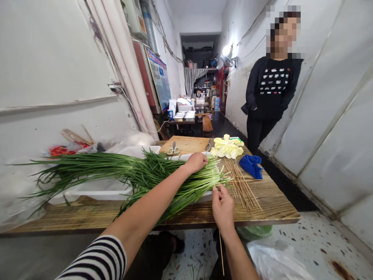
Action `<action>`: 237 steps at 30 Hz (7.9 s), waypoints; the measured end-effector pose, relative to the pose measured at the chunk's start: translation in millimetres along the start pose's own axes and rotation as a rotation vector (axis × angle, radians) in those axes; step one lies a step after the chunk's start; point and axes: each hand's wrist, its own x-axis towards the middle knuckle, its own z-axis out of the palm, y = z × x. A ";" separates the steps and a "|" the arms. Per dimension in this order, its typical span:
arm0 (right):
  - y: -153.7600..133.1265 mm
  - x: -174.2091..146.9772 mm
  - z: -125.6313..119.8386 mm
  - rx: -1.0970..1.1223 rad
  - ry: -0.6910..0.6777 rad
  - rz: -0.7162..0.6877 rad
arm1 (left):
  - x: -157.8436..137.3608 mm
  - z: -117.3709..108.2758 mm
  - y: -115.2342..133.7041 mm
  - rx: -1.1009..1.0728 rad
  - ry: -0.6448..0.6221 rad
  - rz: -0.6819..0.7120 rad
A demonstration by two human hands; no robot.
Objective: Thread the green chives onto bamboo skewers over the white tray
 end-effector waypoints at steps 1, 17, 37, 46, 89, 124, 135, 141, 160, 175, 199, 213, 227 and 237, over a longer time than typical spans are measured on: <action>-0.4 0.2 0.1 -0.004 0.003 0.000 | 0.4 0.7 1.1 0.046 0.002 -0.005; -0.9 -1.1 0.3 0.018 0.016 -0.047 | -27.5 2.1 -0.3 -0.219 0.093 0.207; 1.1 -2.3 -1.8 0.034 -0.005 -0.026 | 2.1 -5.1 1.7 -0.139 -0.233 0.400; -1.3 -2.7 -2.0 0.016 0.010 -0.038 | 4.8 0.5 -0.8 -0.075 -0.110 0.460; -1.5 1.3 -0.9 0.051 -0.008 -0.025 | -29.1 5.3 2.9 -0.848 0.011 -0.056; 0.1 1.3 -3.0 -0.016 -0.014 -0.028 | -31.8 7.2 3.8 -0.850 -0.003 -0.043; -2.7 2.0 -2.9 -0.028 -0.005 -0.050 | -33.1 5.0 -3.0 -0.973 -0.043 -0.040; -3.9 2.3 -3.9 0.001 -0.012 -0.029 | -31.0 10.0 -4.0 -0.981 0.004 -0.036; -4.2 2.3 -6.6 -0.010 -0.027 -0.055 | -36.3 7.9 -3.4 -0.799 0.043 0.073; -3.8 1.9 -6.5 -0.038 -0.016 -0.066 | -35.3 8.2 -4.8 -0.771 0.036 0.063; -5.9 3.2 -5.5 -0.005 -0.025 -0.070 | -35.4 10.2 -3.7 -0.810 0.065 0.026; -7.5 4.7 -7.1 -0.021 -0.030 -0.100 | -33.9 11.7 -5.5 -0.756 0.069 0.072; -1.7 4.1 -8.1 -0.031 -0.034 -0.125 | -39.8 -2.5 -6.1 -0.635 -0.004 0.324; -11.6 -7.4 -16.4 0.013 -0.084 -0.074 | -44.9 -16.5 -2.6 -0.945 -0.203 0.104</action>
